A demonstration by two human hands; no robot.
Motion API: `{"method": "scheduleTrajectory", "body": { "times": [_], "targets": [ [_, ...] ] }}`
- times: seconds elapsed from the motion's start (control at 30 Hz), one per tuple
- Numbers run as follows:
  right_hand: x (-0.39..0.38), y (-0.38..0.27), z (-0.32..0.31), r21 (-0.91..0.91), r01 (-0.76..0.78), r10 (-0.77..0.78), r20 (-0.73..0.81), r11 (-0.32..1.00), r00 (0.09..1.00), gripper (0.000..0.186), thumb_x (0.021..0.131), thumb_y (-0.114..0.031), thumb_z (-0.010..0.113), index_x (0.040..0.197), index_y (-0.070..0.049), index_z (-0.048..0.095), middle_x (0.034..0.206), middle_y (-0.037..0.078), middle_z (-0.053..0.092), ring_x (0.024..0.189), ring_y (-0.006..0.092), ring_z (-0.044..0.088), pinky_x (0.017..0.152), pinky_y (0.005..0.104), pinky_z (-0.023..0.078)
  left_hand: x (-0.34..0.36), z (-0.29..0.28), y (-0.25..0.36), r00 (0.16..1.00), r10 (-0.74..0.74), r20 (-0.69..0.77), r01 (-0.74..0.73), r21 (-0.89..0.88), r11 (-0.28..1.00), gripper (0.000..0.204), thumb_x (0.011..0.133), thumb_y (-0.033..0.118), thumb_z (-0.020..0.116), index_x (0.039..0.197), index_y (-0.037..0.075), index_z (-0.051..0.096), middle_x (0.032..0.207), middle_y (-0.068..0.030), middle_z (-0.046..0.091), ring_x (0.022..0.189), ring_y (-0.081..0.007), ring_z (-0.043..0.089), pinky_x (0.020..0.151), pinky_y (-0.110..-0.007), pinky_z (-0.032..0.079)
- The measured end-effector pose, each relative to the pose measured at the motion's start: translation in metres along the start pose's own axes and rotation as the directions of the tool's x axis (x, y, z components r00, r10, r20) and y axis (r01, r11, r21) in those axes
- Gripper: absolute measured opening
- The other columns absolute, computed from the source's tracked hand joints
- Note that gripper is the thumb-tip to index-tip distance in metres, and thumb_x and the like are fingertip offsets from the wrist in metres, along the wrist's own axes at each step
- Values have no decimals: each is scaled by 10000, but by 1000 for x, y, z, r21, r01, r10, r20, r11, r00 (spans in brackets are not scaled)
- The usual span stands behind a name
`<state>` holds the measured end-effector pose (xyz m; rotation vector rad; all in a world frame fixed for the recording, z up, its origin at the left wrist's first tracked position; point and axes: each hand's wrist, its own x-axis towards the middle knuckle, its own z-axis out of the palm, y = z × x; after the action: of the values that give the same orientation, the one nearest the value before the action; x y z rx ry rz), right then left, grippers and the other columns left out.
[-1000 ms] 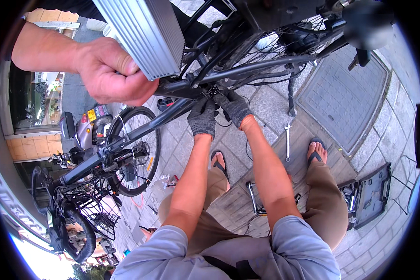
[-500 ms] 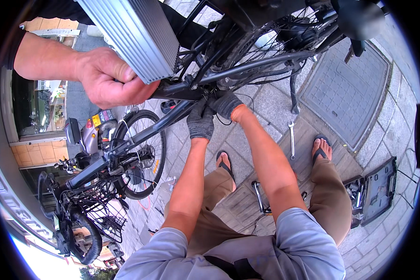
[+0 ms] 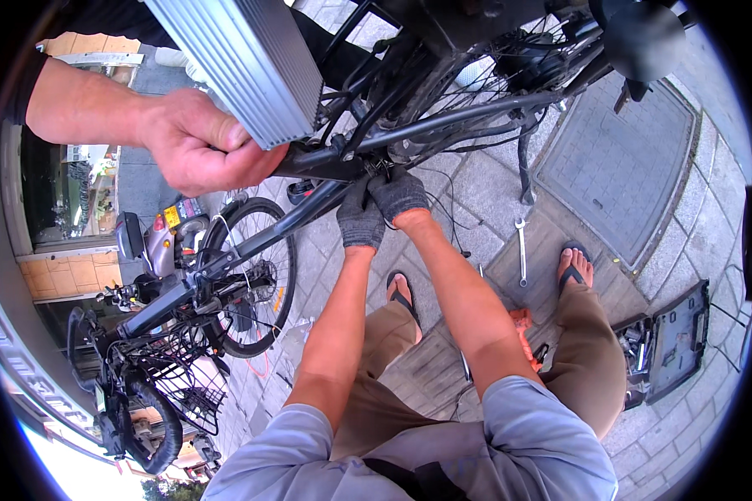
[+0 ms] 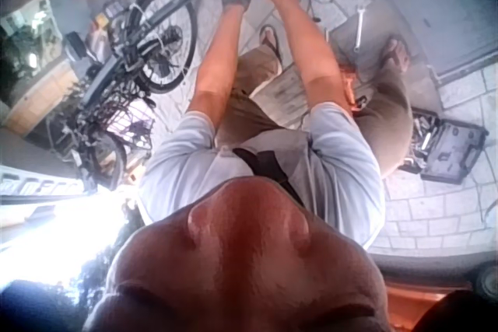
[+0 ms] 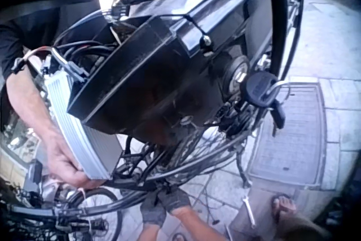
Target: The person is repairing an electric bicycle on a sidewalk. They use a cordless drill to remove and install bolts on the frame and rear rack. They also handle a silver battery pack and connect wires to the electrical system.
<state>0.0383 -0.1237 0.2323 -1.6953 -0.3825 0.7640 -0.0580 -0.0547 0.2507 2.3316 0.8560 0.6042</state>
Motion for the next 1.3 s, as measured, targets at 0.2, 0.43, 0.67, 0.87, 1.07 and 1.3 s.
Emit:
{"method": "scheduleTrajectory", "body": {
  "times": [0.2,0.43,0.67,0.87,1.07,1.3],
  "targets": [
    [-1,37,-27,-87,285,-274,120,955,954,408,971,-330,551,1254,-47,632,1141,282,678,1078,442,646,907,491,523,-2,2,7,994,-110,21,111,-101,989,337,948,89,679,1280,33,672,1161,-146,734,981,-186,697,889,-317,541],
    [-10,43,-33,-235,480,-474,86,845,876,322,926,-151,549,1230,-163,656,1109,217,678,971,395,677,807,501,541,-5,2,9,973,-216,79,230,-277,933,392,956,121,708,1327,16,640,1032,-76,739,820,-100,665,708,-264,536],
    [-24,70,-28,-398,435,-439,85,808,894,408,843,-84,571,1237,-157,650,1027,213,686,918,378,690,787,493,544,-8,3,26,938,-289,189,330,-243,912,309,1010,222,612,1240,26,676,918,-81,730,767,-125,668,679,-291,543],
    [-42,66,-11,-505,378,-433,9,776,901,421,835,-136,608,1256,-123,619,953,166,687,878,331,693,769,463,525,17,8,49,953,-284,102,194,512,837,498,945,499,591,1068,41,742,1044,-222,718,939,-400,687,839,-457,522],
    [-51,67,1,-566,307,-430,-95,765,898,447,825,-165,607,1268,-104,604,961,126,682,863,304,685,766,464,493,41,13,85,879,-471,79,244,774,584,595,976,524,448,1140,19,718,1172,-262,679,1155,-424,631,1011,-493,488],
    [-43,52,-7,-520,342,-457,-107,782,883,438,805,-136,578,1236,-69,612,943,141,682,867,326,673,769,468,496,49,15,90,849,-523,76,308,733,607,712,996,566,345,1180,-28,691,1220,-313,646,1206,-456,600,1044,-517,463]
  ]
}}
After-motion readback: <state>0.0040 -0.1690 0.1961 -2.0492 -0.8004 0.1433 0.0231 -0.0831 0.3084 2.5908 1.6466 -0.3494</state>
